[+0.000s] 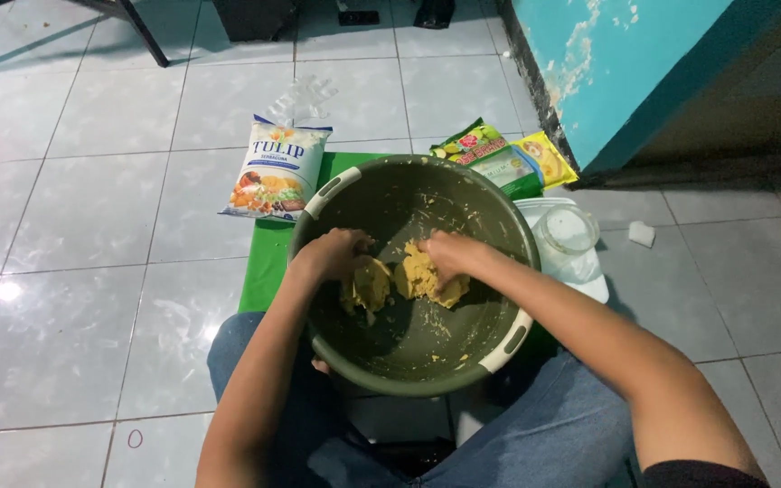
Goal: Kneading and mixing dough by hand in a large bowl on a low table.
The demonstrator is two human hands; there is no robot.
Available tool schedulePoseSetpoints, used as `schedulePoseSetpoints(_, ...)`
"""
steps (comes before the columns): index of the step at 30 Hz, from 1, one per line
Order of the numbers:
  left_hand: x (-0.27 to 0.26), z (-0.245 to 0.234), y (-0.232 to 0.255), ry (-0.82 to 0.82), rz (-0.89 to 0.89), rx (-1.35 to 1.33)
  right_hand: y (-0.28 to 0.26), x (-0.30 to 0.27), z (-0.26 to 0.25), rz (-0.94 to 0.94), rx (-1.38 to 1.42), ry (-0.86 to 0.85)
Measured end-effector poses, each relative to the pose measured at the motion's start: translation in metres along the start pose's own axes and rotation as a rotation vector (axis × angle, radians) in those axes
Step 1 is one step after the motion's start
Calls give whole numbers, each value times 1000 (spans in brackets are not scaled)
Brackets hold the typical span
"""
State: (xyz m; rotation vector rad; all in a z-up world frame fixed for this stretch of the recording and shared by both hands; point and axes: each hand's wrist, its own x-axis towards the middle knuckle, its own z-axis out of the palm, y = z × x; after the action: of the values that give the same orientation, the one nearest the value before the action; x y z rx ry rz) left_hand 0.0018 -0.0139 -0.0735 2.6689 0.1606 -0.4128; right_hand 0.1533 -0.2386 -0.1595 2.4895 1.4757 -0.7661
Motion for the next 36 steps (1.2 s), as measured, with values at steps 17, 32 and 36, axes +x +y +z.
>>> schedulePoseSetpoints(17,3,21,26,-289,-113,205,-41,-57,-69,133,236,-16)
schedulePoseSetpoints(32,74,156,-35,97,41,1011,-31,-75,-84,177,508,468)
schedulePoseSetpoints(36,61,128,-17,-133,-9,835,-27,-71,-81,174,520,473)
